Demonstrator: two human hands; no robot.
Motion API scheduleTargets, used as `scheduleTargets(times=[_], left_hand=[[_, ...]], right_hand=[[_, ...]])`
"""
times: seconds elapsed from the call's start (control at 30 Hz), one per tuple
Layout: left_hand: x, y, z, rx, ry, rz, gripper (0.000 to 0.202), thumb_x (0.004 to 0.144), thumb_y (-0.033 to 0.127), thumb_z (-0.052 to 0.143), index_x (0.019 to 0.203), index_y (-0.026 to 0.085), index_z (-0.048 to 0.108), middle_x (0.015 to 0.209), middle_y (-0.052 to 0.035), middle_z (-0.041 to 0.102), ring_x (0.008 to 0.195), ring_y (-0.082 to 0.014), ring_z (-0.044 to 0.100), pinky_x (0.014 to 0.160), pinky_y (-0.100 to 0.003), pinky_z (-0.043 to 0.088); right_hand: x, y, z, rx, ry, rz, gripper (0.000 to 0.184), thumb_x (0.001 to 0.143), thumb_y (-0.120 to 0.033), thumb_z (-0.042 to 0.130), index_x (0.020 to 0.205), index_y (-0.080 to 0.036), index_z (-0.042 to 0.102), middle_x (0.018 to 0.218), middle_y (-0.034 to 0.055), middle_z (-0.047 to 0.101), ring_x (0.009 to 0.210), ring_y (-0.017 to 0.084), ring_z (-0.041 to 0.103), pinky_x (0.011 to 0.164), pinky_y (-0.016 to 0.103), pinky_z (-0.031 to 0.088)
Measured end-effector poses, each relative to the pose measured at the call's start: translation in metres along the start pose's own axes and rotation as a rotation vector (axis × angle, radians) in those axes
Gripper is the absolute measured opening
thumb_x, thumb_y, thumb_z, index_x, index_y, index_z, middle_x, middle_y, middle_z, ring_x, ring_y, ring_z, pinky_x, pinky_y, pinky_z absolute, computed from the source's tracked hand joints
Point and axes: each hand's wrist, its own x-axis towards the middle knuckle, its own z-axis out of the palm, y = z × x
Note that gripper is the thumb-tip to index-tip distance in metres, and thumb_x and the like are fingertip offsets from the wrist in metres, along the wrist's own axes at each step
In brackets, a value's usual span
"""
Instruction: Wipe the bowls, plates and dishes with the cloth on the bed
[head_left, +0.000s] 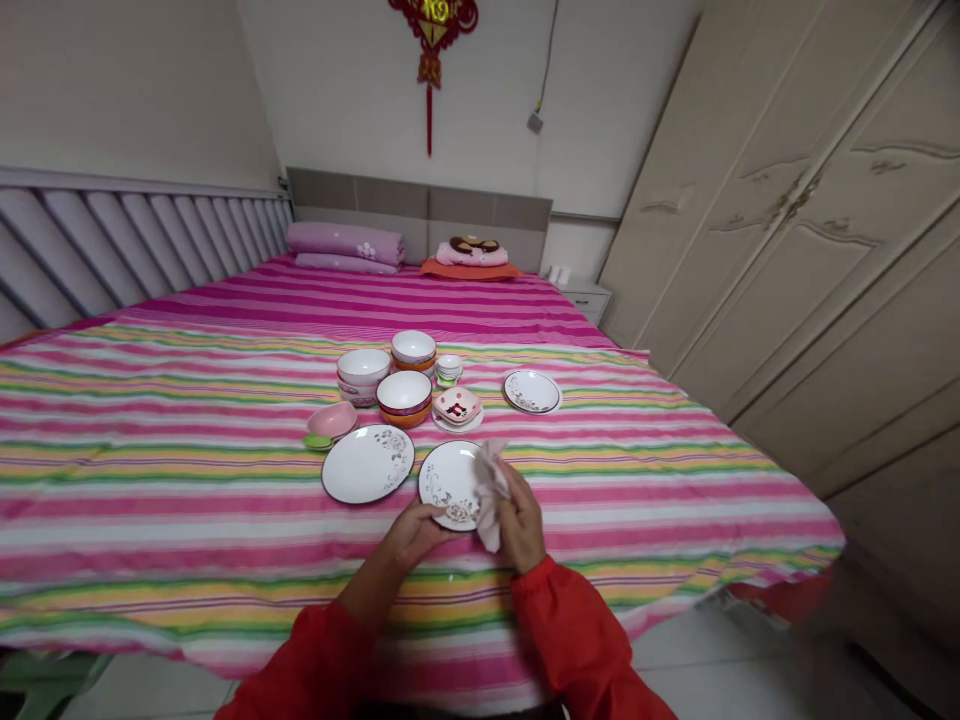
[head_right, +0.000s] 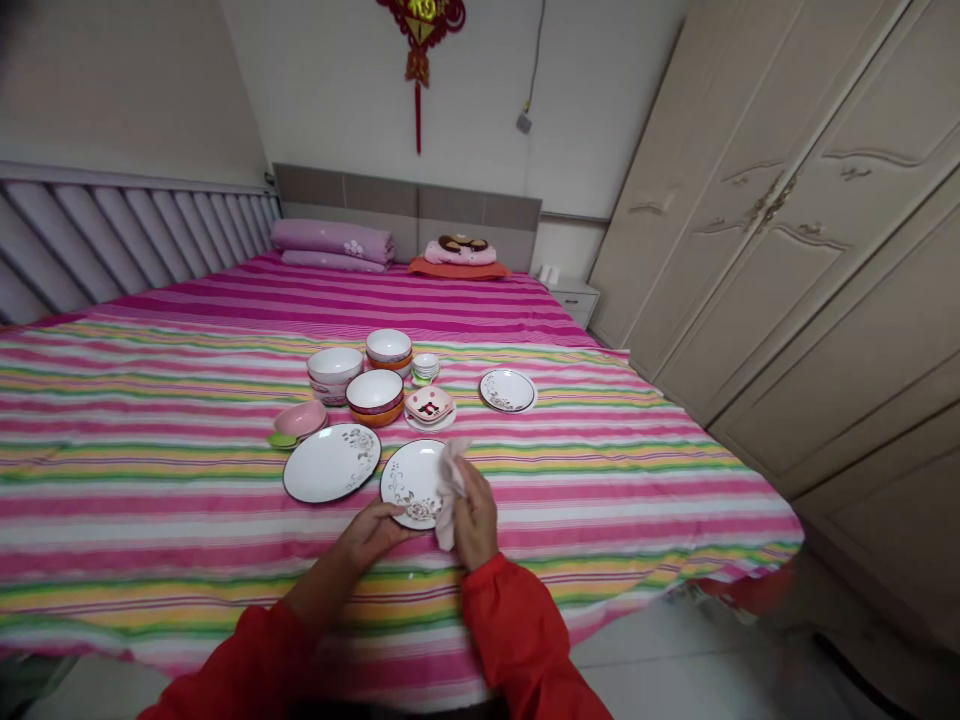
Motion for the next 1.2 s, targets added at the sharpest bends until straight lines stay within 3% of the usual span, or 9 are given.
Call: scheduleTargets(times=[0.1, 0.17, 0.23, 0.37, 0.57, 0.73, 0.9, 1.03, 1.2], left_hand=[[0.011, 0.002, 0.002, 0.017, 0.023, -0.059, 0.034, 0.087, 0.031, 0.051, 0.115, 0.013, 0.057, 0.104, -0.0125, 0.07, 0.104, -0.0266, 0.063, 0.091, -0.046, 0.049], [0.014, 0.002, 0.004, 0.025, 0.044, -0.034, 0.045, 0.087, 0.047, 0.048, 0.116, 0.014, 0.057, 0.107, -0.0135, 0.07, 0.105, -0.025, 0.063, 0.093, -0.042, 0.049], [0.016, -0.001, 0.006, 0.017, 0.054, 0.021, 0.052, 0.087, 0.054, 0.044, 0.121, 0.016, 0.056, 0.113, -0.0131, 0.068, 0.109, -0.0225, 0.062, 0.096, -0.037, 0.047], [0.02, -0.008, 0.007, -0.015, 0.077, 0.136, 0.052, 0.09, 0.053, 0.038, 0.13, 0.021, 0.05, 0.118, -0.0109, 0.066, 0.112, -0.0197, 0.06, 0.098, -0.033, 0.046], [0.017, -0.006, 0.009, 0.003, 0.067, 0.017, 0.055, 0.089, 0.055, 0.037, 0.131, 0.021, 0.049, 0.118, -0.0124, 0.066, 0.112, -0.0232, 0.06, 0.093, -0.041, 0.048], [0.01, -0.004, 0.016, 0.013, 0.078, 0.031, 0.054, 0.09, 0.054, 0.036, 0.125, 0.017, 0.054, 0.117, -0.0146, 0.067, 0.112, -0.0252, 0.06, 0.091, -0.042, 0.049], [0.01, -0.006, 0.013, 0.009, 0.06, 0.028, 0.058, 0.09, 0.056, 0.034, 0.124, 0.014, 0.055, 0.116, -0.0158, 0.067, 0.112, -0.0265, 0.06, 0.092, -0.043, 0.049], [0.011, -0.006, 0.011, -0.008, 0.093, 0.015, 0.061, 0.091, 0.055, 0.03, 0.127, 0.011, 0.052, 0.114, -0.0173, 0.067, 0.112, -0.0253, 0.06, 0.095, -0.041, 0.047], [0.014, -0.007, 0.013, -0.077, 0.136, 0.136, 0.056, 0.093, 0.048, 0.035, 0.133, 0.012, 0.046, 0.119, -0.0161, 0.065, 0.114, -0.0218, 0.059, 0.103, -0.035, 0.041]], right_hand=[[-0.012, -0.003, 0.019, -0.299, -0.278, -0.217, 0.056, 0.079, -0.013, 0.042, 0.132, -0.025, 0.052, 0.142, 0.0032, 0.046, 0.131, 0.021, 0.041, 0.107, 0.04, 0.036], [-0.018, -0.002, 0.036, -0.43, -0.384, -0.242, 0.055, 0.081, -0.017, 0.046, 0.135, -0.022, 0.049, 0.145, 0.006, 0.042, 0.133, 0.024, 0.038, 0.108, 0.042, 0.034], [-0.018, -0.001, 0.051, -0.519, -0.431, -0.217, 0.054, 0.084, -0.026, 0.05, 0.138, -0.02, 0.045, 0.146, 0.0088, 0.04, 0.135, 0.027, 0.034, 0.108, 0.047, 0.033], [0.006, 0.001, 0.065, -0.599, -0.486, -0.171, 0.047, 0.092, -0.03, 0.043, 0.138, -0.022, 0.045, 0.146, 0.0065, 0.039, 0.136, 0.028, 0.032, 0.108, 0.051, 0.03], [0.042, 0.019, 0.05, -0.695, -0.395, -0.112, 0.042, 0.09, -0.022, 0.041, 0.131, -0.023, 0.052, 0.143, 0.0063, 0.044, 0.134, 0.028, 0.036, 0.107, 0.052, 0.027], [0.02, 0.03, 0.022, -0.707, -0.329, -0.079, 0.043, 0.084, -0.015, 0.045, 0.125, -0.018, 0.059, 0.138, 0.0093, 0.051, 0.13, 0.032, 0.04, 0.104, 0.051, 0.033], [-0.021, 0.017, 0.007, -0.592, -0.322, -0.125, 0.045, 0.085, -0.015, 0.043, 0.128, -0.015, 0.057, 0.136, 0.0106, 0.051, 0.128, 0.027, 0.044, 0.106, 0.045, 0.037], [-0.031, -0.003, 0.02, -0.471, -0.49, -0.139, 0.051, 0.084, -0.011, 0.04, 0.134, -0.017, 0.05, 0.141, 0.0086, 0.047, 0.131, 0.024, 0.041, 0.109, 0.045, 0.033], [-0.007, -0.019, 0.05, -0.428, -0.625, -0.075, 0.065, 0.075, -0.005, 0.042, 0.139, -0.015, 0.043, 0.145, 0.0079, 0.042, 0.136, 0.024, 0.033, 0.112, 0.045, 0.028]])
